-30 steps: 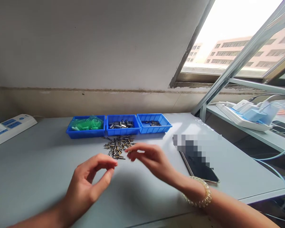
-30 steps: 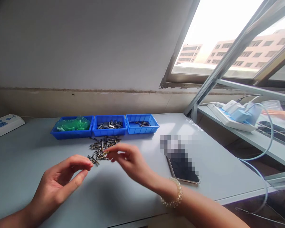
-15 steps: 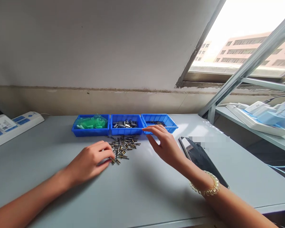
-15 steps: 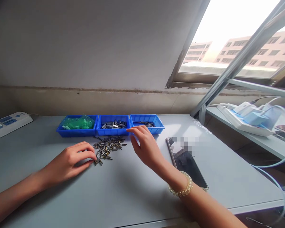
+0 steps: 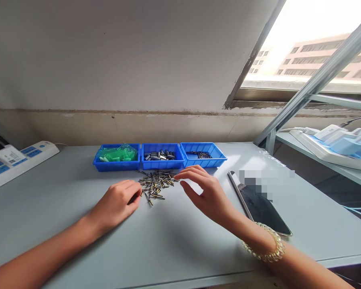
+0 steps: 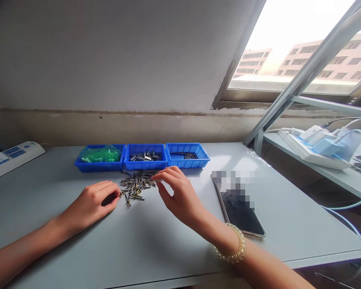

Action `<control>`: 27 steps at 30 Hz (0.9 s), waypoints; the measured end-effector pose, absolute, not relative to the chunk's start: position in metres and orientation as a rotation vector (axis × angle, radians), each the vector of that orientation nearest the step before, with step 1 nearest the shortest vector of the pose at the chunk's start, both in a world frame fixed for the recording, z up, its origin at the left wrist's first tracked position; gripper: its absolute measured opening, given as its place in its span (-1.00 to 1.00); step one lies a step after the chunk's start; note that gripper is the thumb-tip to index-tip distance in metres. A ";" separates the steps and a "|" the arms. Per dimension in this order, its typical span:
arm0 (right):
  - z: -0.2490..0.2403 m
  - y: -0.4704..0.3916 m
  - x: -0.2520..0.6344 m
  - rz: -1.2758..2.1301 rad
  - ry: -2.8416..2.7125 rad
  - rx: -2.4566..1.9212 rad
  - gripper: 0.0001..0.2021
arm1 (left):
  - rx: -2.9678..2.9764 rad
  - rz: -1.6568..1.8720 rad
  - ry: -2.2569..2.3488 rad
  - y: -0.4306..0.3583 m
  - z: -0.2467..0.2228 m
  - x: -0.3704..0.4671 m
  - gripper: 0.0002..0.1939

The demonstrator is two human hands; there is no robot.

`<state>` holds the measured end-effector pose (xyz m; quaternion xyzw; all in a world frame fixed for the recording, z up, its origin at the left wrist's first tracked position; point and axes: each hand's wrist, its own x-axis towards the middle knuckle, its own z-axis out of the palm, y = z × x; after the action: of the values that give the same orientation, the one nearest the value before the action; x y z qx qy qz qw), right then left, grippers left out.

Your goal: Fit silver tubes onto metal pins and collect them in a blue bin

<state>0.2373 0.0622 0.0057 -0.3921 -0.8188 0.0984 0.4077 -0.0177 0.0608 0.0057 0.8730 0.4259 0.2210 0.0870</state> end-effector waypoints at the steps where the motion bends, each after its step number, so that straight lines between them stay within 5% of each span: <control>1: 0.006 0.062 0.237 0.260 -2.063 -0.990 -0.78 | 2.578 0.698 1.309 0.062 0.005 -0.018 -0.79; 8: 0.006 0.055 0.232 0.422 -2.013 -0.996 -0.81 | 2.353 1.065 1.534 0.069 0.011 -0.021 -0.87; 12: 0.007 0.043 0.222 0.899 -1.892 -1.035 -0.74 | 2.187 1.145 1.482 0.048 0.019 -0.009 -0.95; 15: 0.006 0.032 0.213 1.193 -1.793 -0.956 -0.68 | 1.891 1.084 1.319 0.028 0.021 0.003 -0.96; 19: 0.003 0.024 0.207 1.090 -1.762 -0.909 -0.93 | 1.615 0.938 1.224 0.016 0.022 0.013 -0.95; 27: 0.003 0.015 0.200 1.186 -1.828 -0.678 -0.80 | 1.299 0.602 1.019 0.008 0.020 0.022 -0.83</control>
<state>0.2004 0.0148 0.0032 -0.2700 -0.7282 0.4726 0.4164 0.0220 0.0076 0.0203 0.5690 0.4465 0.2636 0.6383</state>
